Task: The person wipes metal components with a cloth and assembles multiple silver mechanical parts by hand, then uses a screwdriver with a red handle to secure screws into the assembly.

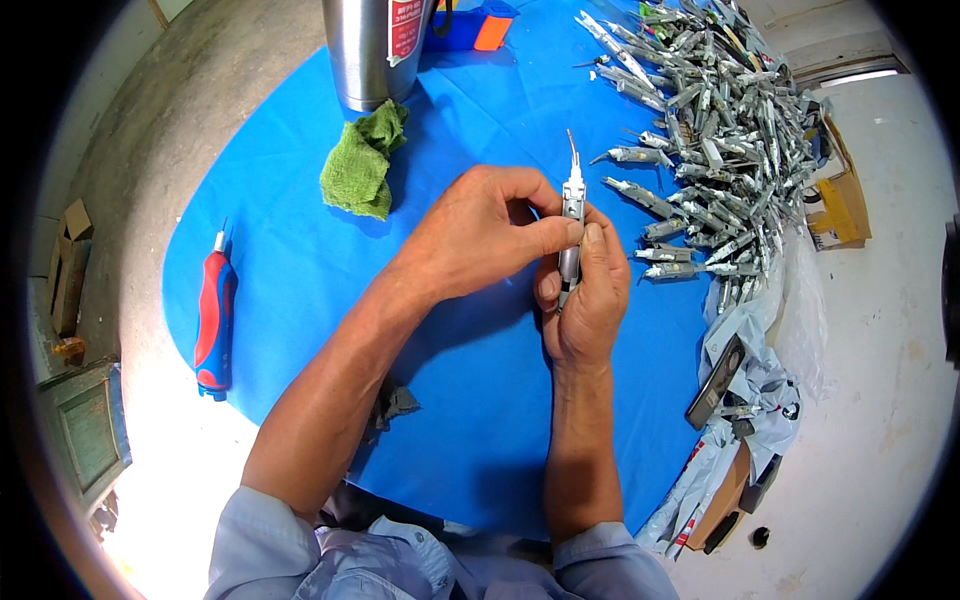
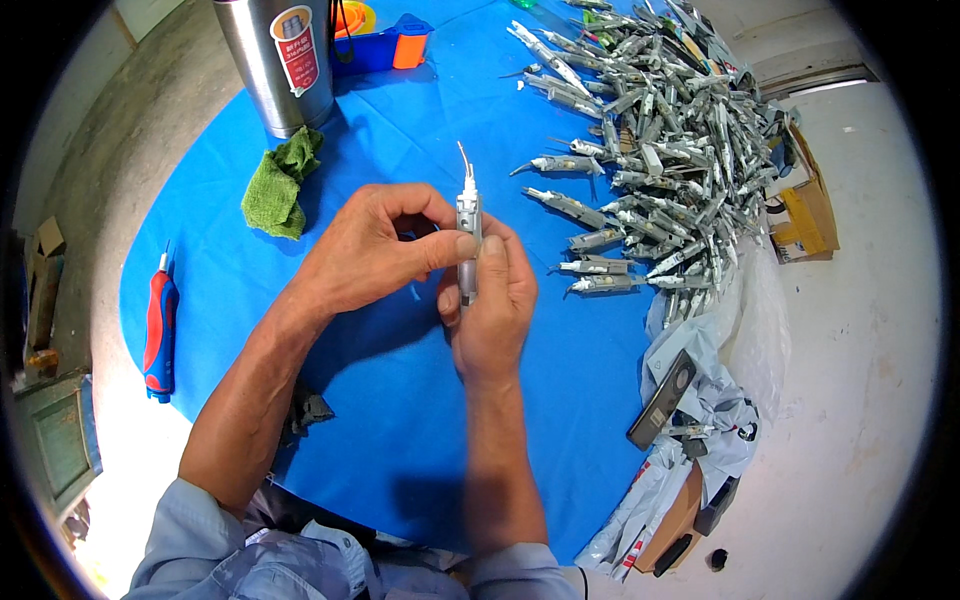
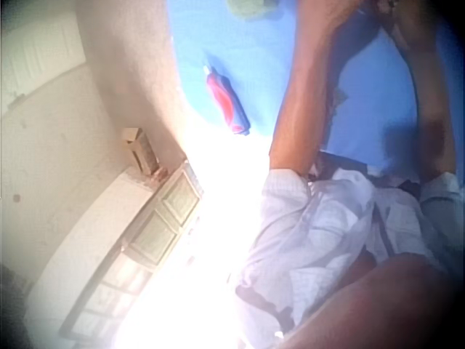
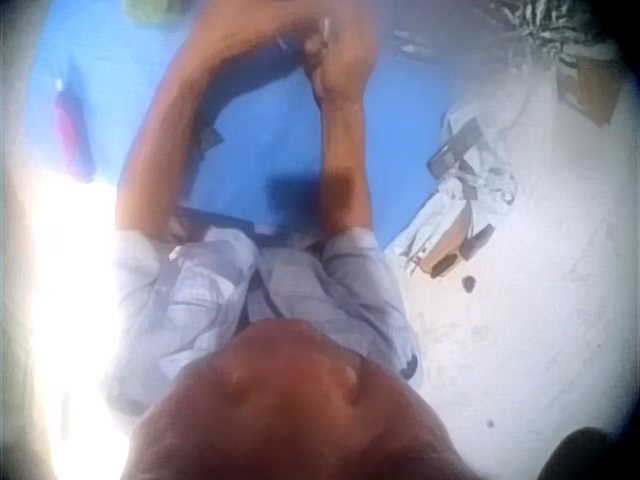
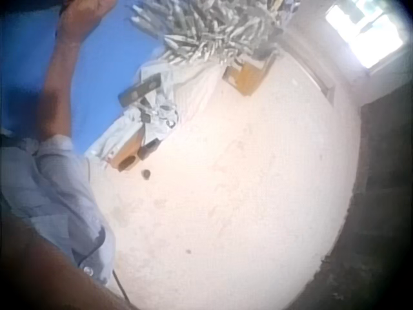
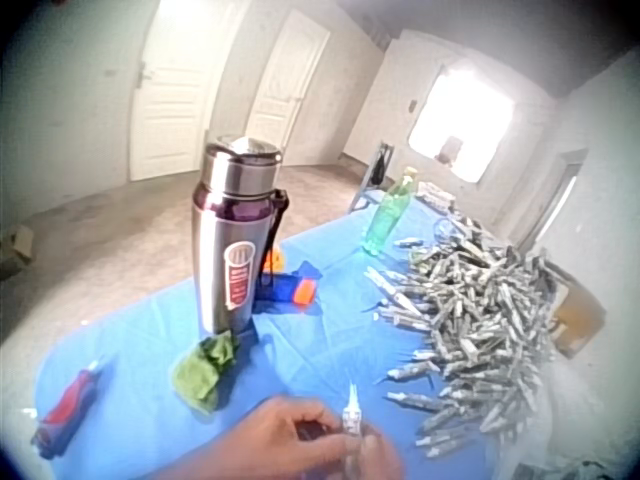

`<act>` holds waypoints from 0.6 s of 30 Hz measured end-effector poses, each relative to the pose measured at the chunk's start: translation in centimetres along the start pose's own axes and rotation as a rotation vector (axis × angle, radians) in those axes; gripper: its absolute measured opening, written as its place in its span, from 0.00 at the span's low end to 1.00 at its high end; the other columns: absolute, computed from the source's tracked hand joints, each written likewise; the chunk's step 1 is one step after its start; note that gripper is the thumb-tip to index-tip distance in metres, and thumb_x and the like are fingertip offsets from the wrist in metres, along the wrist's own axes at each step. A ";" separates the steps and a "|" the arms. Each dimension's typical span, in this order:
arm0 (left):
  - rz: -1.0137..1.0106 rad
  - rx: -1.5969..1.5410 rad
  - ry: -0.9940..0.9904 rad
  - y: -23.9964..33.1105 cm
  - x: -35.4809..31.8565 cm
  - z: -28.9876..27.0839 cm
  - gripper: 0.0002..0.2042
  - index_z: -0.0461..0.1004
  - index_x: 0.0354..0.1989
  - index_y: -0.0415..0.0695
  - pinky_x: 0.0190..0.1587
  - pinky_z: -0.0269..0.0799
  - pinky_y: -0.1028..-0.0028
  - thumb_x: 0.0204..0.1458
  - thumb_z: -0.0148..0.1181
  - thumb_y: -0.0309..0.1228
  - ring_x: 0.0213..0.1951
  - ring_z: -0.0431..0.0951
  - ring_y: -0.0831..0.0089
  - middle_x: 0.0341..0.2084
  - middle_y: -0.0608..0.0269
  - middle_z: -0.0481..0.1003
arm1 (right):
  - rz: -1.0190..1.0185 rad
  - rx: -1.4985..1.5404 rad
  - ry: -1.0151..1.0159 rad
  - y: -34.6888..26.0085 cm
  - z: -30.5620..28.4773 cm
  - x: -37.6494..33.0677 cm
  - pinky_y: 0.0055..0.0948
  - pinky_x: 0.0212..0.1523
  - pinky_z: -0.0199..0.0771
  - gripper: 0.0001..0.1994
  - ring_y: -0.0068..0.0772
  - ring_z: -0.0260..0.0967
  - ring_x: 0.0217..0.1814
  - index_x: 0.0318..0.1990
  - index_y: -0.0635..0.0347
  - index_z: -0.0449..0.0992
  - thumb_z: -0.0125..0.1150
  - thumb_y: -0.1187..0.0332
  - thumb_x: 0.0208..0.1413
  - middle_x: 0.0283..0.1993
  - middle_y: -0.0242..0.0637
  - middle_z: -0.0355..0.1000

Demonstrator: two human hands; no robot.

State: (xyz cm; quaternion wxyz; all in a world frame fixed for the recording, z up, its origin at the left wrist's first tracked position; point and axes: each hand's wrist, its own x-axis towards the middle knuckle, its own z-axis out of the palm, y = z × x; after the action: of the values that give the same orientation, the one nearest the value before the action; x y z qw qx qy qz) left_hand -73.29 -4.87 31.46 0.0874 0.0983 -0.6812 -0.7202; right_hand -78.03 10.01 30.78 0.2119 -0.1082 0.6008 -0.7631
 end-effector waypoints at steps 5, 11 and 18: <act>0.046 -0.004 -0.008 -0.3 0.1 0.0 0.12 0.84 0.39 0.38 0.30 0.71 0.78 0.60 0.70 0.36 0.27 0.77 0.83 0.24 0.67 0.80 | -0.005 0.022 0.001 0.0 0.0 0.0 0.15 0.15 0.58 0.20 0.12 0.63 0.19 0.59 0.68 0.73 0.39 0.60 0.79 0.26 0.30 0.71; 0.054 0.010 -0.031 -0.3 0.1 -0.2 0.12 0.84 0.41 0.36 0.32 0.73 0.77 0.61 0.69 0.35 0.29 0.77 0.82 0.26 0.66 0.81 | -0.005 0.019 0.011 0.1 -0.1 0.1 0.16 0.15 0.57 0.21 0.12 0.62 0.18 0.60 0.69 0.72 0.40 0.60 0.79 0.24 0.29 0.69; 0.019 -0.006 -0.039 0.0 0.0 -0.2 0.12 0.84 0.44 0.36 0.34 0.73 0.76 0.61 0.67 0.33 0.31 0.77 0.81 0.29 0.65 0.81 | -0.013 0.052 0.001 0.3 -0.3 0.2 0.16 0.15 0.58 0.21 0.13 0.61 0.18 0.61 0.69 0.72 0.40 0.60 0.79 0.24 0.28 0.69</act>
State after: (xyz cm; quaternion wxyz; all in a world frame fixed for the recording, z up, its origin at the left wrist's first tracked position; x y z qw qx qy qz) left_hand -73.28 -5.07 31.41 0.0812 0.0776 -0.6816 -0.7231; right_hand -78.29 10.16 30.38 0.2097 -0.1062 0.5801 -0.7799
